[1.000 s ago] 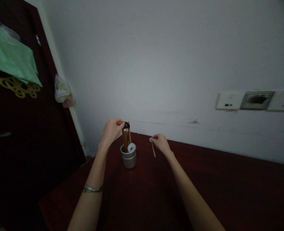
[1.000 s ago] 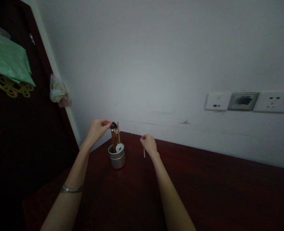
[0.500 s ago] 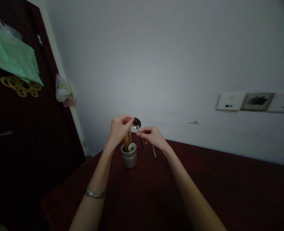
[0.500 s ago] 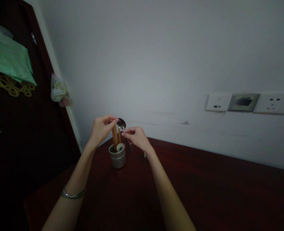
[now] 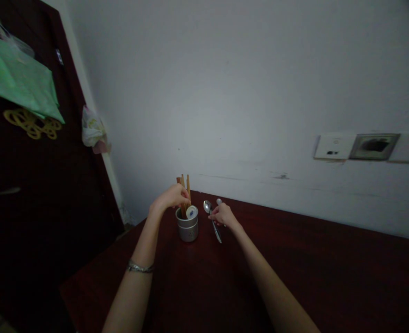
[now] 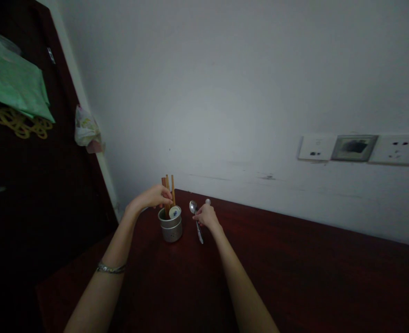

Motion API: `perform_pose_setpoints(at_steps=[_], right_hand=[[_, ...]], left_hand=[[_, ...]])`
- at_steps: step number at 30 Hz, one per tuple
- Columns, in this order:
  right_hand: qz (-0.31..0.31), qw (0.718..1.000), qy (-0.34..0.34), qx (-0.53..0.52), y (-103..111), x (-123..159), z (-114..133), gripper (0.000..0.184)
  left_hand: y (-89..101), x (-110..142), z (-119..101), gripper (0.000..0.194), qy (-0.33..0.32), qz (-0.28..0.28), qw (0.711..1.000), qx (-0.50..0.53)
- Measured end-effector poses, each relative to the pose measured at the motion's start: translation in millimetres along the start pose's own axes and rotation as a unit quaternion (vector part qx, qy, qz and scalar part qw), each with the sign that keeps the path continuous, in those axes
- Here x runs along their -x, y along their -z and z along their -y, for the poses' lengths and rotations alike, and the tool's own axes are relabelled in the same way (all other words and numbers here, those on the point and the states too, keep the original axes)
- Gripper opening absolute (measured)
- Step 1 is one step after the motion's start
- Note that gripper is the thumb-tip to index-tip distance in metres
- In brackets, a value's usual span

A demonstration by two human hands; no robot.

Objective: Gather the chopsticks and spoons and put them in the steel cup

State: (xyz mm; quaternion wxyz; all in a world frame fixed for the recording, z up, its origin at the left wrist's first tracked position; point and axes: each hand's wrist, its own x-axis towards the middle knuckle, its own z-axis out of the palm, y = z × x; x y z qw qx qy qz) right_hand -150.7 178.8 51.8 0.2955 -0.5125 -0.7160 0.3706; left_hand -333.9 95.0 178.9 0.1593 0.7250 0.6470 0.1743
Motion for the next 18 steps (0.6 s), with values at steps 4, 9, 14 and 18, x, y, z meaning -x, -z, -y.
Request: perform_pose_setpoints(at_steps=[4,9,14,18], right_hand=[[-0.002,0.996,-0.003,0.09,-14.2,-1.3,-13.2,0.009],[-0.009,0.988,-0.018,0.155,-20.1,2.0,-13.9,0.011],[-0.016,0.984,-0.02,0.177,-20.1,7.2,-9.4,0.013],[-0.036,0.975,-0.021,0.216,-17.8,13.9,-2.5,0.02]], left_hand=[[-8.3,-6.9,8.6,0.018,0.011,0.048,0.999,-0.001],[-12.8,-10.9,12.7,0.014,0.016,0.061,0.998,0.012],[-14.5,-12.7,14.6,0.013,0.015,0.069,0.997,0.01],[-15.8,-14.2,16.0,0.013,0.016,0.068,0.998,0.008]])
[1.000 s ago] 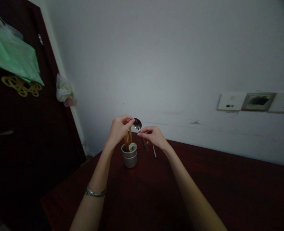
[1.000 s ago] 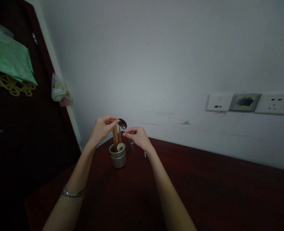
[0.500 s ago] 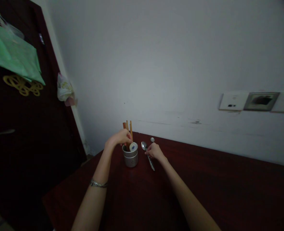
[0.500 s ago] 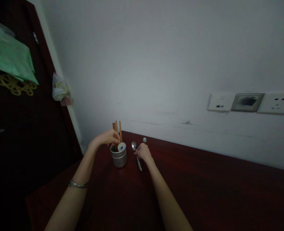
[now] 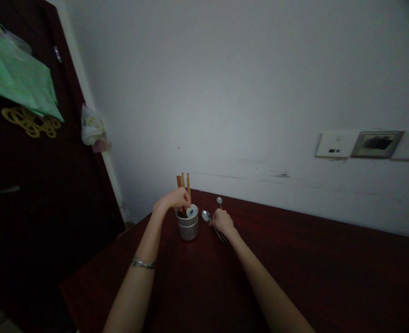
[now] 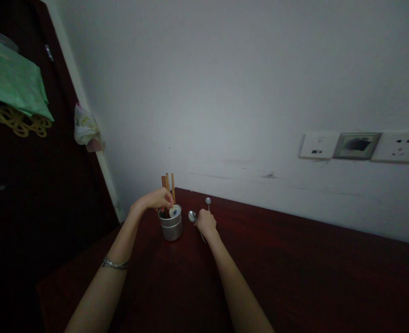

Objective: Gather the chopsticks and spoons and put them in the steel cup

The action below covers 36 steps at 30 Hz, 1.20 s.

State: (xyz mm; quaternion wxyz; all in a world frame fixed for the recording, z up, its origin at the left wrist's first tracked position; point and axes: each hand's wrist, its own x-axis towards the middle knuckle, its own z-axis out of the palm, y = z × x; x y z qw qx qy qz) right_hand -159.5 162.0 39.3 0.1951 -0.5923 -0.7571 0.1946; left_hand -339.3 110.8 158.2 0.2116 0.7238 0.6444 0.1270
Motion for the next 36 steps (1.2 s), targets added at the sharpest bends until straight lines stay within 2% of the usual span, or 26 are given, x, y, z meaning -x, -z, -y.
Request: perform_pose_setpoints(at_steps=[12,18,23,31,36], right_hand=[[0.02,1.0,0.013,-0.007,6.2,0.0,1.2,0.022],[0.016,0.999,0.027,-0.031,14.6,-1.0,6.2,0.014],[-0.01,0.997,0.043,-0.057,26.1,-0.7,9.2,0.015],[-0.041,0.988,0.091,-0.118,54.6,4.4,22.0,0.02],[-0.029,0.953,0.166,-0.251,74.3,17.1,41.0,0.034]], left_hand=[[-2.1,-0.9,-2.3,0.015,0.015,-0.004,0.999,-0.036],[-4.0,-1.2,-5.1,0.015,0.018,-0.003,0.999,-0.044],[-3.4,-2.1,-4.8,0.014,0.004,-0.017,0.998,-0.06],[8.4,2.3,-1.9,0.018,-0.058,-0.115,0.989,-0.07],[21.1,22.1,-21.7,0.023,-0.103,-0.269,0.952,-0.102]])
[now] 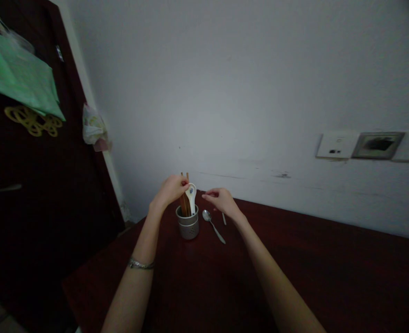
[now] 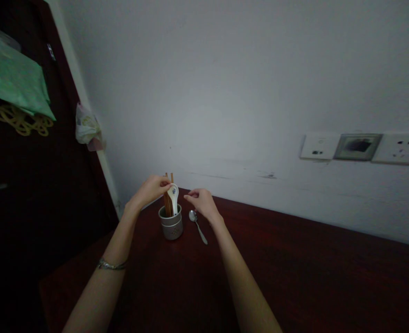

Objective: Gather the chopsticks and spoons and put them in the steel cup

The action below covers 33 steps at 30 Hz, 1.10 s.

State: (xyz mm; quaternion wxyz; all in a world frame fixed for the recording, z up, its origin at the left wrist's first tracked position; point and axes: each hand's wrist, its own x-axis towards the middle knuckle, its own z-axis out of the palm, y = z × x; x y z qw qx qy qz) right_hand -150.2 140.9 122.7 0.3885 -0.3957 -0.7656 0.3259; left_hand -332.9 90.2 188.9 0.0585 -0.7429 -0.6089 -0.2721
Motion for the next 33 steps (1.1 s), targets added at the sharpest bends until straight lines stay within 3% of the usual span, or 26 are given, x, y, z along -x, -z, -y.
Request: perform_pose_setpoints(at_steps=[4,8,11,17,22,26,29,31,33], right_hand=[[0.025,0.994,0.06,-0.086,2.9,7.1,22.4,0.04],[0.013,0.991,0.121,-0.062,1.4,12.5,32.4,0.028],[0.01,0.992,0.103,-0.07,0.9,13.5,35.1,0.027],[0.042,0.978,0.024,-0.201,8.9,11.9,40.7,0.024],[0.026,0.977,-0.04,-0.208,10.1,6.4,35.4,0.016],[-0.004,0.969,-0.093,-0.228,7.5,-15.7,15.2,0.016],[-0.019,0.964,-0.174,-0.202,1.4,-41.8,-8.7,0.015],[-0.017,0.961,-0.204,-0.187,-6.5,-57.9,-25.8,0.016],[-0.01,0.958,-0.227,-0.174,-17.4,-69.6,-41.7,0.017]], left_hand=[[12.6,6.1,-18.8,0.027,0.007,-0.104,0.995,0.009],[17.6,9.8,-33.7,0.026,-0.01,-0.202,0.979,0.029],[18.8,10.0,-37.7,0.026,-0.009,-0.24,0.97,0.048],[11.7,3.9,-24.7,0.027,0.026,-0.241,0.965,0.101],[3.7,-2.1,-12.5,0.029,0.036,-0.21,0.968,0.133],[5.5,-2.1,5.2,0.033,0.069,-0.241,0.964,0.086],[0.8,-3.5,27.6,0.037,0.072,-0.262,0.959,0.075],[-8.2,-6.1,42.9,0.045,0.086,-0.258,0.956,0.112],[-19.7,-8.9,55.0,0.051,0.117,-0.217,0.95,0.191]])
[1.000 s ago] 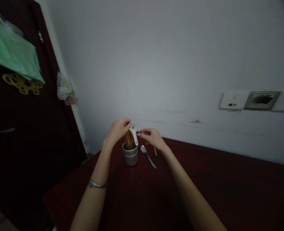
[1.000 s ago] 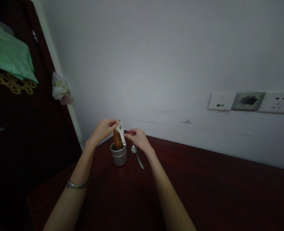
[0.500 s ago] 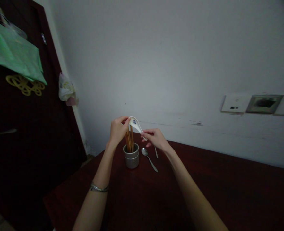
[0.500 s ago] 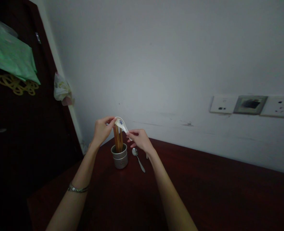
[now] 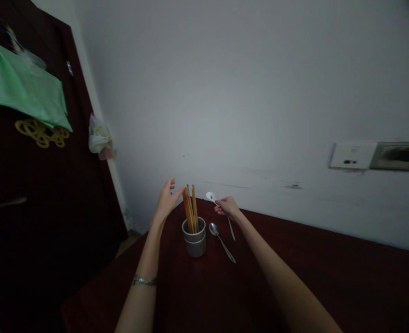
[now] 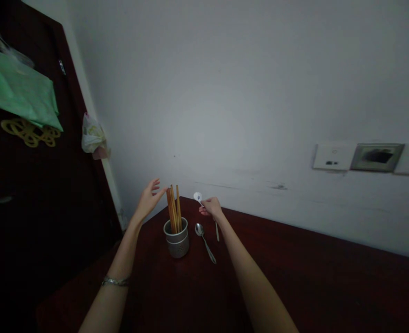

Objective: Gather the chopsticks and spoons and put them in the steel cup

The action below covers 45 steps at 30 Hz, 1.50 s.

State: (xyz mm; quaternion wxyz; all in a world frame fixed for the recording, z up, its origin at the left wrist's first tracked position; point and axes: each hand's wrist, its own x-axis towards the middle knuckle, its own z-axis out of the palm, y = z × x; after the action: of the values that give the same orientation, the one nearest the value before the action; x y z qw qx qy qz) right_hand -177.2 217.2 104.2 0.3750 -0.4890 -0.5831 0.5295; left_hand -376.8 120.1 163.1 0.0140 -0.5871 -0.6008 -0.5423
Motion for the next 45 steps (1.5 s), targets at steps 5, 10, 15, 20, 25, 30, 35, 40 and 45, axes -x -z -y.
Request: perform_pose_setpoints(at_steps=[5,10,15,20,25,30,35,40,45], right_hand=[[0.016,0.998,-0.046,0.051,-21.4,-25.5,-29.2,0.023],[0.021,0.992,-0.062,0.111,-38.8,-36.5,-44.2,0.029],[0.015,0.985,-0.057,0.164,-44.7,-37.8,-48.2,0.034],[0.017,0.98,-0.046,0.193,-42.6,-38.4,-53.9,0.036],[0.021,0.977,-0.034,0.208,-38.4,-40.2,-57.0,0.035],[0.029,0.976,-0.02,0.213,-22.4,-35.2,-53.0,0.03],[0.02,0.978,0.012,0.209,6.2,-16.3,-45.8,0.018],[0.023,0.977,0.056,0.207,27.0,14.5,-41.0,0.016],[0.038,0.953,0.136,0.266,40.8,40.1,-38.2,0.021]], left_hand=[[-13.3,2.6,19.8,0.053,0.123,0.161,0.965,0.169],[-12.1,7.8,21.5,0.054,0.14,0.23,0.936,0.227],[-12.0,9.5,22.0,0.051,0.128,0.265,0.924,0.245],[-15.8,9.0,27.0,0.041,0.145,0.275,0.917,0.251],[-17.6,9.5,29.1,0.033,0.152,0.276,0.913,0.26],[-18.0,9.4,31.3,0.029,0.153,0.272,0.912,0.265],[-17.3,8.9,30.5,0.028,0.155,0.273,0.913,0.26],[-15.5,7.7,27.5,0.027,0.156,0.246,0.924,0.246],[-7.2,6.2,17.1,0.03,0.148,0.199,0.94,0.233]])
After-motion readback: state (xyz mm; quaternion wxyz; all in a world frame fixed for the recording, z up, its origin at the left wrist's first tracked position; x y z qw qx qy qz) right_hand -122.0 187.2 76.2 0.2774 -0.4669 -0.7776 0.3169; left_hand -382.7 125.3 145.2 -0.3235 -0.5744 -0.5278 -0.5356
